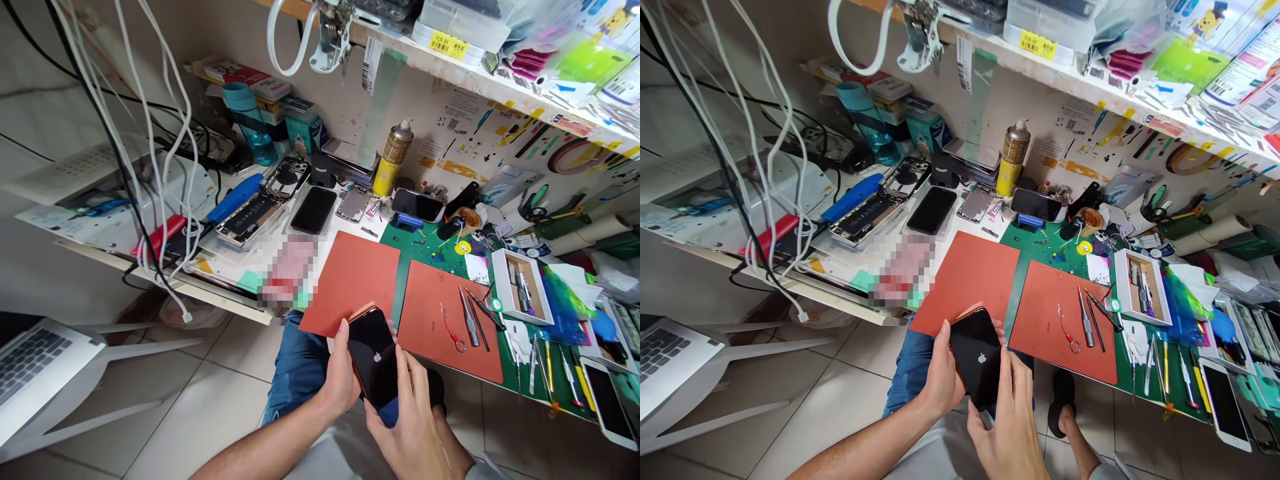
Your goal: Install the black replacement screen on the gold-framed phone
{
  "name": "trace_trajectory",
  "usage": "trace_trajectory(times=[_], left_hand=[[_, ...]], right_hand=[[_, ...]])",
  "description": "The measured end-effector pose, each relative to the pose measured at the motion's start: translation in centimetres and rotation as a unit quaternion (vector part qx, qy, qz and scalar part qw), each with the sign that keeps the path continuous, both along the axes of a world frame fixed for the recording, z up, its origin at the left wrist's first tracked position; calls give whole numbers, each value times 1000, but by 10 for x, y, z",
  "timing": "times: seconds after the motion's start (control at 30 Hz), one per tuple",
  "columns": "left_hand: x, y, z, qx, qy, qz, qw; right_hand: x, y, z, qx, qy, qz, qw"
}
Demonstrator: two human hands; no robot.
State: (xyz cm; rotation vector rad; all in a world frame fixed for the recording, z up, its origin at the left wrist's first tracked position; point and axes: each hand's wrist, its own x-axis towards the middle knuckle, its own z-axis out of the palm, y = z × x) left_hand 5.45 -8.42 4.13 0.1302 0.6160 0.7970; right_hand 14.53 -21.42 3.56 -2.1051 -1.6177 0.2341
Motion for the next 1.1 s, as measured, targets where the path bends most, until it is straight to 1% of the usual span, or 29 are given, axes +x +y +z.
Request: trace_trajectory(times=[0.1, 0.2, 0.4, 0.63, 0.83, 1.1], left_hand=[[0, 1, 0, 12, 2, -2, 1000], [-2, 2, -3, 32, 4, -14, 999], [-5, 1, -1, 71, 37, -4, 997], [-4, 2, 5, 87, 49, -15, 995], [-3, 1, 9, 83, 46, -19, 995], [-3, 1, 8, 74, 39, -28, 996]], right_hand=[[0, -2, -8, 49, -6, 12, 999], [-2, -3, -13, 82, -24, 23, 996], [-6, -5, -17, 128, -53, 23, 990], [-9, -10, -15, 147, -73, 25, 986], [-7, -11, -16, 143, -86, 25, 986], [-8, -14, -15, 142, -89, 23, 986]])
